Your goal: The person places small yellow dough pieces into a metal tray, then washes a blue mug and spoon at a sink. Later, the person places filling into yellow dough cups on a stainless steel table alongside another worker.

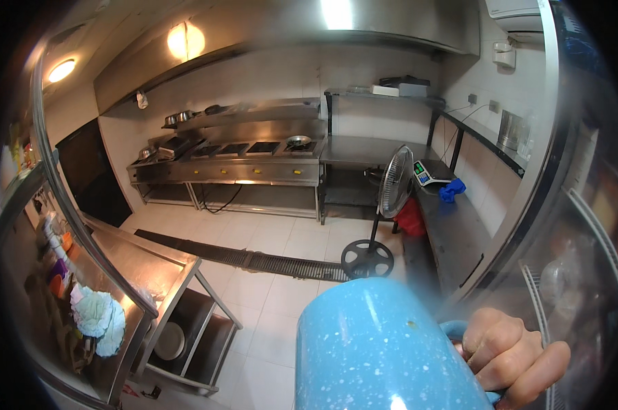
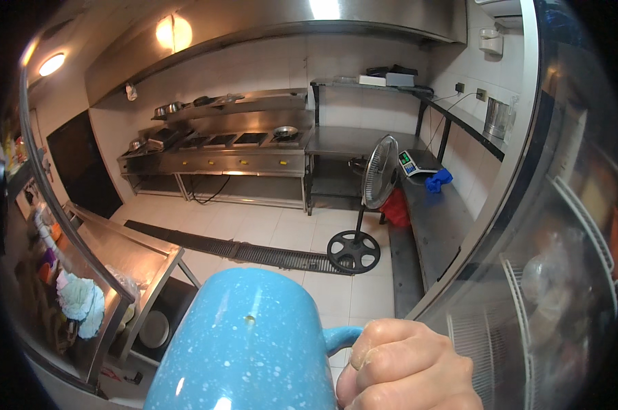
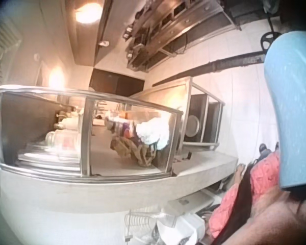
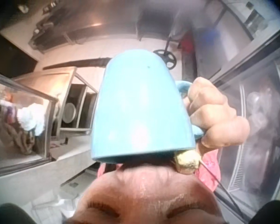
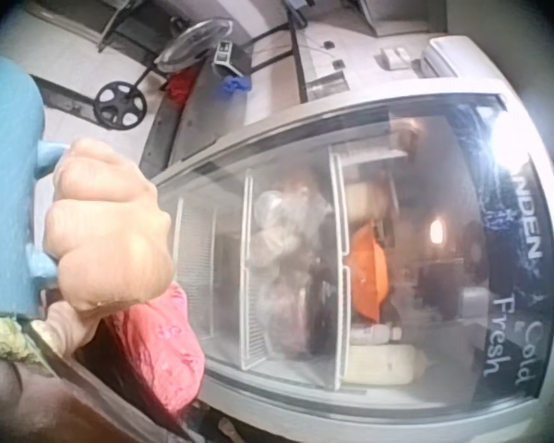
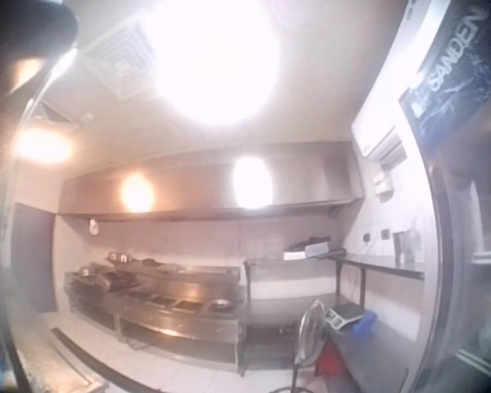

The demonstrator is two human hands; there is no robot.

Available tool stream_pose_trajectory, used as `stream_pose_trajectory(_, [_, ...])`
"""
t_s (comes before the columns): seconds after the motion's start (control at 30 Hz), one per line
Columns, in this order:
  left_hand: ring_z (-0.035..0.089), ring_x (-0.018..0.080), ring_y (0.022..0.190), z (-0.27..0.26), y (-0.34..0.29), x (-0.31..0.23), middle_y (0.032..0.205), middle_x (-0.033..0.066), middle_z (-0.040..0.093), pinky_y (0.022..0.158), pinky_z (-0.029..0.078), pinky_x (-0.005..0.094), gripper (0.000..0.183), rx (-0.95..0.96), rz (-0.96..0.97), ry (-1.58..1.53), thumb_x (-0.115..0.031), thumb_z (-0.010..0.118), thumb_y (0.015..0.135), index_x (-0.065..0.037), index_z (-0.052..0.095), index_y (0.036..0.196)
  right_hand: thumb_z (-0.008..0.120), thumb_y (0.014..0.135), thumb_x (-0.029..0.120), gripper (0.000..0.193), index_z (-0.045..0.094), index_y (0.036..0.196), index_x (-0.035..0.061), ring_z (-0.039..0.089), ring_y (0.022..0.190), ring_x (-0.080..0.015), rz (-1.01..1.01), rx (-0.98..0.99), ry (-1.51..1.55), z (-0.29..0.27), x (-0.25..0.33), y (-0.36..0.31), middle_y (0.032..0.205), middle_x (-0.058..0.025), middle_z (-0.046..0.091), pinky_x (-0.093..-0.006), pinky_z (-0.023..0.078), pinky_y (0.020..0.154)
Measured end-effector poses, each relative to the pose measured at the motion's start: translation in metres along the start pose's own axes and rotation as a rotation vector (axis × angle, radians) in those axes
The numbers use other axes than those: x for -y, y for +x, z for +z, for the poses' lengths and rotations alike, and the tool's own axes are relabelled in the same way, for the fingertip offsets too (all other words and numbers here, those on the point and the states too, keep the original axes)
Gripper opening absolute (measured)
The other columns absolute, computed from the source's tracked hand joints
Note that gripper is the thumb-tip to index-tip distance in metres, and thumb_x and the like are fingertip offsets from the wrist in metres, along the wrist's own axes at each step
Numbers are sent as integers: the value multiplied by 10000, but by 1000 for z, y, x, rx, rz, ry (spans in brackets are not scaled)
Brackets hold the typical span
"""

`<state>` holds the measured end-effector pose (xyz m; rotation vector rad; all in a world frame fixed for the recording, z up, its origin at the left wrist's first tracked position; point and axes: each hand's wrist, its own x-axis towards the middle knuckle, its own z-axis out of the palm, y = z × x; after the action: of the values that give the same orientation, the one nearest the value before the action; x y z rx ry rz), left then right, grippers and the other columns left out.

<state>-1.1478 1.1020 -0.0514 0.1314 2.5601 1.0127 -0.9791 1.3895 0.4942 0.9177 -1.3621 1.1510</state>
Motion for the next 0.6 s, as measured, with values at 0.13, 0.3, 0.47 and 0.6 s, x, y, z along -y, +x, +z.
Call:
stream_pose_trajectory(0.13, [533, 302, 923, -13, 22, -31, 964, 167, 576, 824, 423, 370, 353, -20, 83, -29, -370, 591, 715, -106, 636, 944, 543, 837, 142, 223, 351, 729, 108, 255, 412, -98, -55, -4, -17, 4, -10, 5, 491, -5, 360, -253, 224, 434])
stream_pose_trajectory(0.3, [538, 296, 907, -36, 47, -68, 950, 160, 582, 812, 427, 369, 354, -53, 182, -53, -373, 587, 717, -104, 638, 940, 541, 833, 156, 225, 354, 717, 109, 265, 425, -104, -69, 55, -52, 10, -16, 18, 490, -8, 360, -260, 227, 440])
stream_pose_trajectory(0.47, [544, 290, 890, -64, 68, -105, 936, 153, 588, 801, 430, 367, 355, -95, 284, -71, -377, 584, 719, -102, 640, 936, 538, 833, 183, 233, 355, 712, 104, 268, 429, -111, -122, -29, -69, 25, -18, 24, 494, -15, 365, -264, 230, 441])
stream_pose_trajectory(0.6, [548, 284, 877, -87, 84, -137, 925, 147, 592, 791, 433, 366, 356, -132, 367, -82, -379, 581, 721, -100, 641, 933, 533, 838, 180, 222, 362, 727, 92, 267, 428, -112, -157, 56, -60, 26, -17, 34, 499, -21, 384, -270, 234, 442])
